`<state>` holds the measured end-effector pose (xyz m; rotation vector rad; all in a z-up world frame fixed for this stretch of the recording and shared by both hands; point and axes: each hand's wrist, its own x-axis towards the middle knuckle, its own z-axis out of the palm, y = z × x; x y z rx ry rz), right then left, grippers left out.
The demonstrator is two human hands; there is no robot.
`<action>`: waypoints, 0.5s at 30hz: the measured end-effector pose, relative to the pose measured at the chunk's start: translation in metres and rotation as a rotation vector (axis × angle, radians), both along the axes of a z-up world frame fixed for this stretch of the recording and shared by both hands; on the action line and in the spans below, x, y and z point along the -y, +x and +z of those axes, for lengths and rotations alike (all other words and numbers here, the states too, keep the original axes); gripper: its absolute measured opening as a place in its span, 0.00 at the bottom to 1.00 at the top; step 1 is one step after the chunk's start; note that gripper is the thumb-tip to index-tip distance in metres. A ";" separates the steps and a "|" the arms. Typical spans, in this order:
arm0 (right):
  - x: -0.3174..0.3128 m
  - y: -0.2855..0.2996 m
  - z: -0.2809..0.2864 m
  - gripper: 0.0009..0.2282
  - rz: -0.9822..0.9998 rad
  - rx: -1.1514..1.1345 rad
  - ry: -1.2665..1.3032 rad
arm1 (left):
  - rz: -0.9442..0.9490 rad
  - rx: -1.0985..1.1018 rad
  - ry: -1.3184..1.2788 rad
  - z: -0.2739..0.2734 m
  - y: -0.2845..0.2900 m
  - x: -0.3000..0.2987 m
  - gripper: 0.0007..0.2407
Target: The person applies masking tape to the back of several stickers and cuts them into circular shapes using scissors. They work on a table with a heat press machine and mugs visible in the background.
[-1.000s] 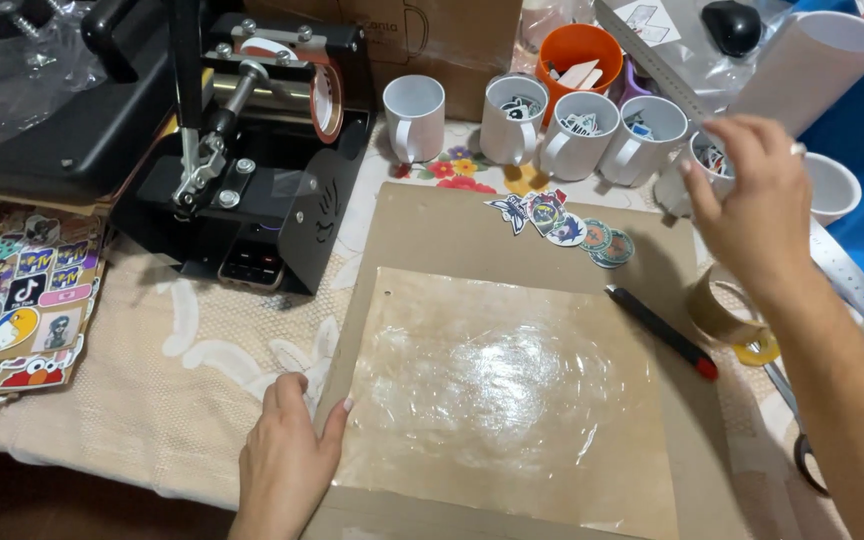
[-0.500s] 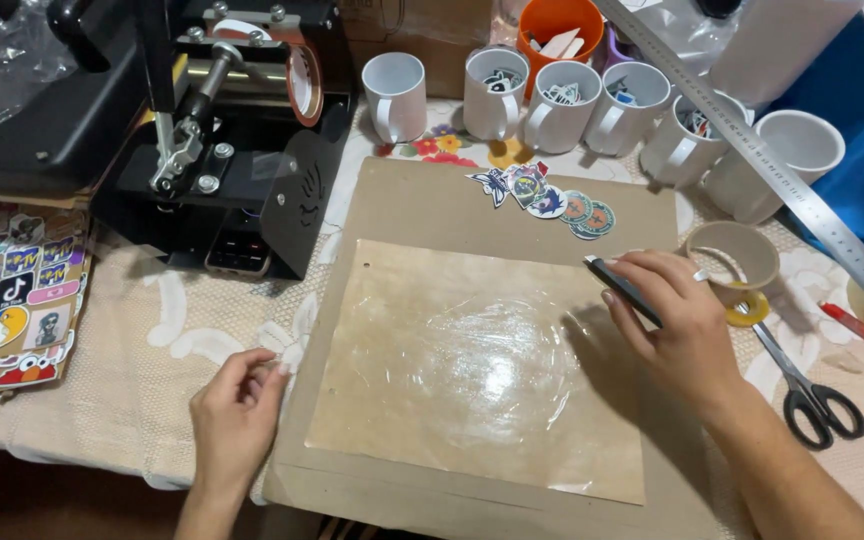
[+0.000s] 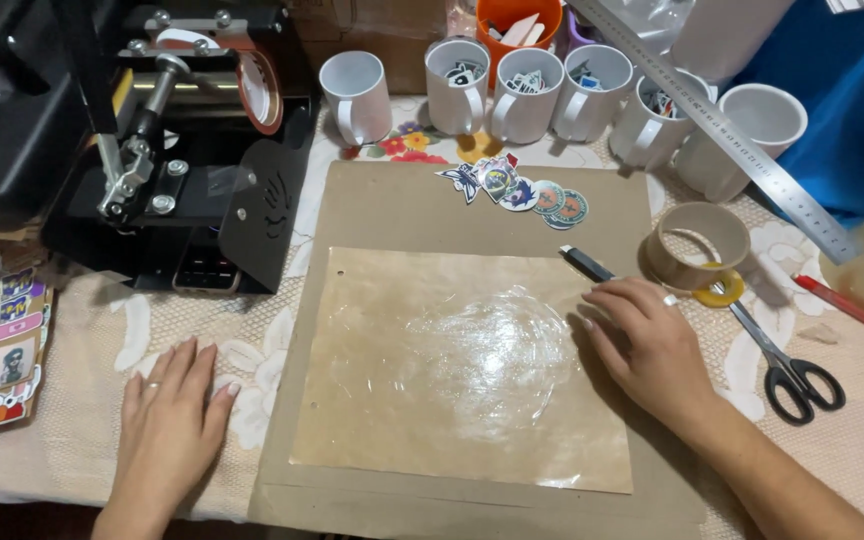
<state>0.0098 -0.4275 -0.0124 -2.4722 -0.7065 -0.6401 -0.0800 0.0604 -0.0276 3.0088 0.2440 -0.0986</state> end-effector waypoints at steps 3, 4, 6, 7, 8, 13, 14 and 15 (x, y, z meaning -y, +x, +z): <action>-0.018 0.034 0.015 0.16 -0.050 -0.169 -0.138 | -0.097 0.353 0.069 0.017 0.018 0.040 0.20; -0.027 0.050 0.021 0.19 -0.097 -0.280 -0.168 | -0.233 0.376 0.003 0.028 0.028 0.061 0.18; -0.030 0.088 0.014 0.21 -0.153 -0.394 -0.195 | -0.378 0.398 -0.066 0.037 0.054 0.096 0.17; -0.027 0.114 0.003 0.22 -0.236 -0.340 -0.234 | -0.535 0.324 -0.148 0.034 0.070 0.109 0.17; -0.025 0.141 -0.007 0.23 -0.318 -0.285 -0.272 | -0.689 0.246 -0.230 0.032 0.086 0.122 0.17; -0.040 0.156 0.007 0.28 -0.374 -0.446 -0.183 | -0.723 0.161 -0.295 -0.005 0.143 0.155 0.22; -0.041 0.157 0.007 0.29 -0.369 -0.449 -0.208 | -0.708 0.205 -0.294 -0.013 0.150 0.160 0.25; -0.047 0.157 0.009 0.29 -0.374 -0.447 -0.210 | -0.712 0.208 -0.297 -0.015 0.147 0.161 0.25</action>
